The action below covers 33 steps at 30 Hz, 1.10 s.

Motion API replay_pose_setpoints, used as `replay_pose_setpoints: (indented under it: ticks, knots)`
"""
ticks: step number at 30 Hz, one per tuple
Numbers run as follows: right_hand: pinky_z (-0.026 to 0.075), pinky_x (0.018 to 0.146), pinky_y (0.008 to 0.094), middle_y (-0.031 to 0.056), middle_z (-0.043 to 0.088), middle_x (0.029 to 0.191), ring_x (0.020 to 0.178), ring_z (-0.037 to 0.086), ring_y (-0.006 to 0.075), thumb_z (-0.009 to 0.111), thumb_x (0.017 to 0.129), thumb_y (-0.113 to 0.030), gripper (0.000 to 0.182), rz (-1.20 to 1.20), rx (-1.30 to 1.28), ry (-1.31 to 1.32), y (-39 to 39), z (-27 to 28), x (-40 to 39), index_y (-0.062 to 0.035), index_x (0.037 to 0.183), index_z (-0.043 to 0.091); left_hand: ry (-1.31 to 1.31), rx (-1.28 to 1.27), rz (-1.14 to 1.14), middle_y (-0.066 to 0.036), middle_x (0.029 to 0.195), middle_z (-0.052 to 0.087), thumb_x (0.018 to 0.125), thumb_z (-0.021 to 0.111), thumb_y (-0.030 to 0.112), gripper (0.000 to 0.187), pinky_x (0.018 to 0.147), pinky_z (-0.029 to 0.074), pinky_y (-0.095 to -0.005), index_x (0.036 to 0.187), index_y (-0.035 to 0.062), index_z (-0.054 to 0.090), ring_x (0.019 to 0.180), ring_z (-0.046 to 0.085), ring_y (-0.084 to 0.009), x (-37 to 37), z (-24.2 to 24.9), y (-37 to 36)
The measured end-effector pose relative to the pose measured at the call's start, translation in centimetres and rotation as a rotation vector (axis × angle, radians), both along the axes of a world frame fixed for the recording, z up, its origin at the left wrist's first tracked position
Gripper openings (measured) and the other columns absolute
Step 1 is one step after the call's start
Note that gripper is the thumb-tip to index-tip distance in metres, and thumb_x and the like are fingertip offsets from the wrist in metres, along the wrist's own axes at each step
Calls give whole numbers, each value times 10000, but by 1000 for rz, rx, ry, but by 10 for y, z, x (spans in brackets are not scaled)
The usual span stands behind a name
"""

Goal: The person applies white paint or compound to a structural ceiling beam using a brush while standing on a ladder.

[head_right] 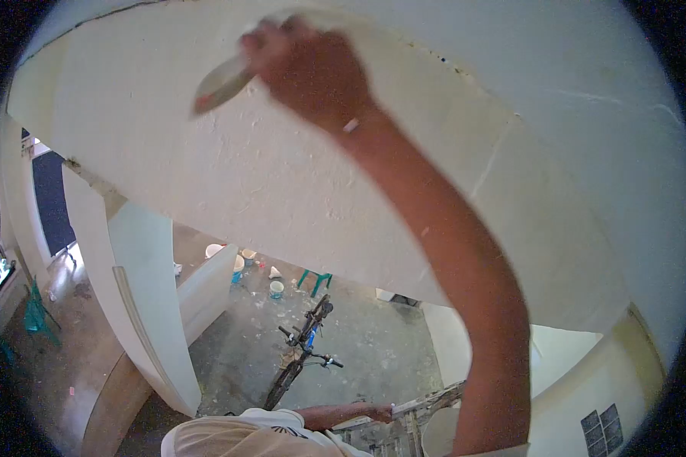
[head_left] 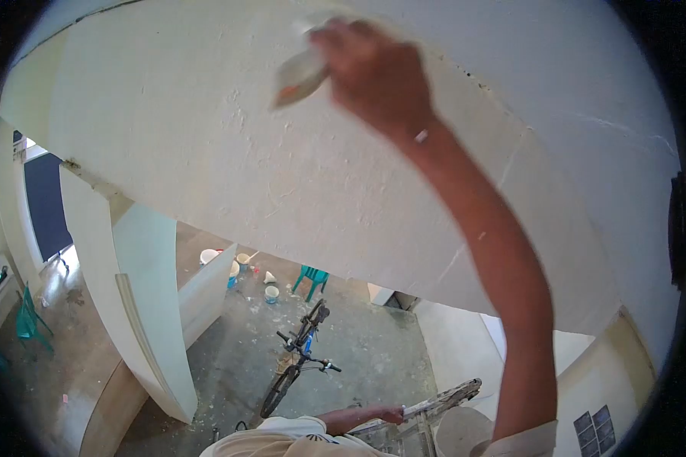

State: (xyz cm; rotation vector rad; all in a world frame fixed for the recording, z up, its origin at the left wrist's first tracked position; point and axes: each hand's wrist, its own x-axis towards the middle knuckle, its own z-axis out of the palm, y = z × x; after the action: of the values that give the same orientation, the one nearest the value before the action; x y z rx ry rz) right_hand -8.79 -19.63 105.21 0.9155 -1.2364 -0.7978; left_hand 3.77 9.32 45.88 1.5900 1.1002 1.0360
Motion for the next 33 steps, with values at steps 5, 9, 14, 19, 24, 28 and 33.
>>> replay_pose_setpoints:
  ticks: [5,9,14,19,24,28,33]
  knots:
    - [491,490,325,62,544,754,623,565,182,502,715,-136,101,-22,-154,-345,32,-69,-14,-61,771,539,-16,30,76,-18,623,465,632,503,132,146,527,358,-295,724,18,508,606,424,-126,7,-22,9]
    - [487,558,325,101,537,746,639,569,237,571,652,-119,151,-102,-58,-764,22,-193,23,-54,783,530,-24,-20,-17,-3,625,450,580,489,88,168,520,345,-288,732,16,494,605,412,-125,8,-6,-3]
    - [441,511,366,135,536,562,547,554,272,561,594,-168,161,-158,-485,-481,32,-69,25,-13,635,551,-274,42,-100,16,591,430,622,498,122,109,493,338,-279,684,35,481,555,386,-117,10,-30,19]
    - [470,516,288,105,581,662,564,577,208,616,664,-164,214,-100,-113,23,14,26,17,-24,819,570,4,34,-33,25,565,430,679,513,163,121,479,343,-267,661,45,497,537,393,-95,0,19,-19]
    - [453,426,322,101,533,594,514,555,209,519,688,-136,103,-112,-113,-157,19,-23,5,-45,735,528,-233,46,-15,42,566,432,661,517,97,60,461,329,-270,664,42,495,533,381,-89,8,-22,10]
    - [489,543,281,101,539,846,801,564,243,537,681,-100,168,-145,-91,-480,32,-210,16,-27,832,549,58,-18,-27,-19,752,532,653,479,81,202,614,393,-279,839,26,536,694,469,-132,15,-55,33]
    - [493,553,287,86,497,915,764,550,196,589,532,-79,441,-202,-242,-1246,35,-347,40,-39,954,470,14,55,-21,-30,783,528,660,481,99,220,642,387,-286,862,25,527,728,467,-143,-7,-36,24]
